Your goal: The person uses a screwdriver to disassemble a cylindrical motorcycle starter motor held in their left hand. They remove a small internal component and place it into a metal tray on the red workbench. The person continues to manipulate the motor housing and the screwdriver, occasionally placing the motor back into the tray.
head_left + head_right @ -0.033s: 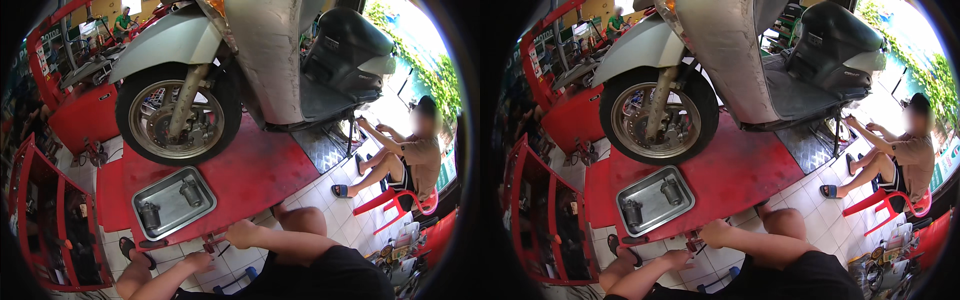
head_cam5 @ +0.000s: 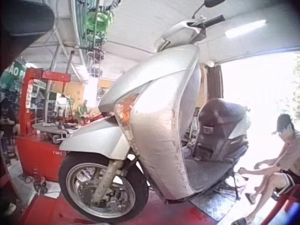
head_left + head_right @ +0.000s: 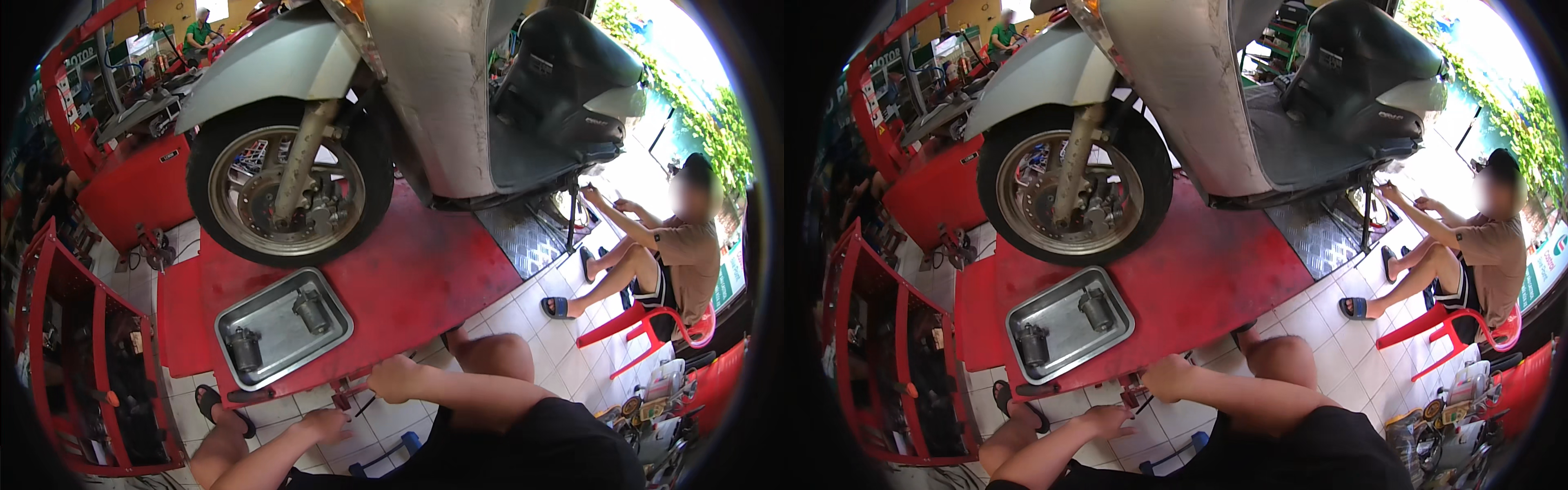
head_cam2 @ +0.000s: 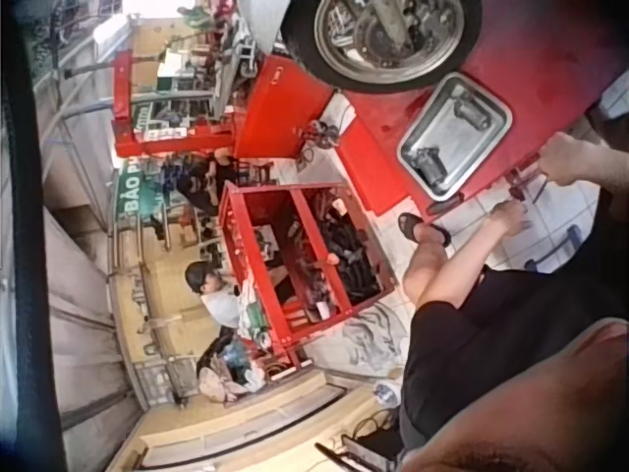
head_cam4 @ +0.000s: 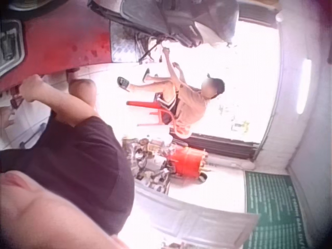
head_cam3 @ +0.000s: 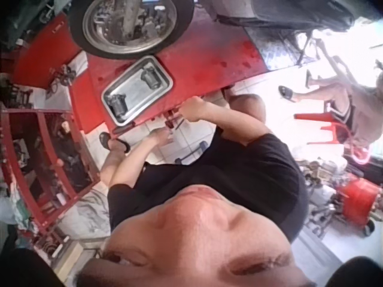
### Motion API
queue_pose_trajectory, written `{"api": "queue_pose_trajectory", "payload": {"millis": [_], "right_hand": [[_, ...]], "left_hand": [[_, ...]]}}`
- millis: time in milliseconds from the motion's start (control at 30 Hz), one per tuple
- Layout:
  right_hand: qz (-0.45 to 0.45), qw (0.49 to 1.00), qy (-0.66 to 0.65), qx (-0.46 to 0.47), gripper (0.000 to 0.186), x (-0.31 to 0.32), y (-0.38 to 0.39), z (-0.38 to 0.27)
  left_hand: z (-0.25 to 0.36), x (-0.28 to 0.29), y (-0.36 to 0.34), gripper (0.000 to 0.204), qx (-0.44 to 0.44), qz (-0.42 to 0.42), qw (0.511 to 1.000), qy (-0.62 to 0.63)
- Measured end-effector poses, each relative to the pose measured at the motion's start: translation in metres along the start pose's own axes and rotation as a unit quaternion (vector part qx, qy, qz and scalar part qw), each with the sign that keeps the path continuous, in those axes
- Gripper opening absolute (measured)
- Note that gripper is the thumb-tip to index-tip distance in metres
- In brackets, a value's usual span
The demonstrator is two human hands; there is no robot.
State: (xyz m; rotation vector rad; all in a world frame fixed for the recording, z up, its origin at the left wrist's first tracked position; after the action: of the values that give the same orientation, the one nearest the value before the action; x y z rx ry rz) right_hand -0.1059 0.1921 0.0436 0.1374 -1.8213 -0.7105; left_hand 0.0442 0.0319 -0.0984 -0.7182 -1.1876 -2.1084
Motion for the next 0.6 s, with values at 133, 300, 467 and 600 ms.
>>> {"api": "queue_pose_trajectory", "payload": {"millis": [133, 300, 467, 600], "right_hand": [[-0.003, 1.000, 0.001, 0.013, 0.024, 0.002, 0.003, -0.002], [0.015, 1.000, -0.004, 0.012, 0.022, -0.007, 0.005, 0.002], [0.009, 1.000, 0.010, 0.021, 0.023, -0.008, 0.000, 0.006], [-0.002, 1.000, -0.004, 0.015, 0.024, 0.006, 0.005, 0.002]], "left_hand": [[0.001, 0.012, 0.006, 0.063, 0.018, -0.048, 0.998, 0.024], [0.002, 0.005, 0.006, 0.064, 0.019, -0.032, 0.999, 0.035], [0.010, 0.020, 0.005, 0.065, 0.031, -0.051, 0.997, 0.045], [0.003, 0.012, 0.011, 0.066, 0.035, -0.052, 0.995, 0.072]]}}
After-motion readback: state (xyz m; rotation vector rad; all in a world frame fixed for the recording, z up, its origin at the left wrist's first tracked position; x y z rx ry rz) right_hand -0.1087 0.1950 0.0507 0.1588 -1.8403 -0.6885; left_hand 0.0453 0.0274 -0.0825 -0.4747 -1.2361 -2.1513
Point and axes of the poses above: each hand's wrist, its own y-axis away from the middle knuckle, its own x-axis out of the back of the hand, z = x × y, the point moved 1 cm from there along -y, towards the middle knuckle, and after that the axes turned 7 degrees about z, right-handed, at the moved point
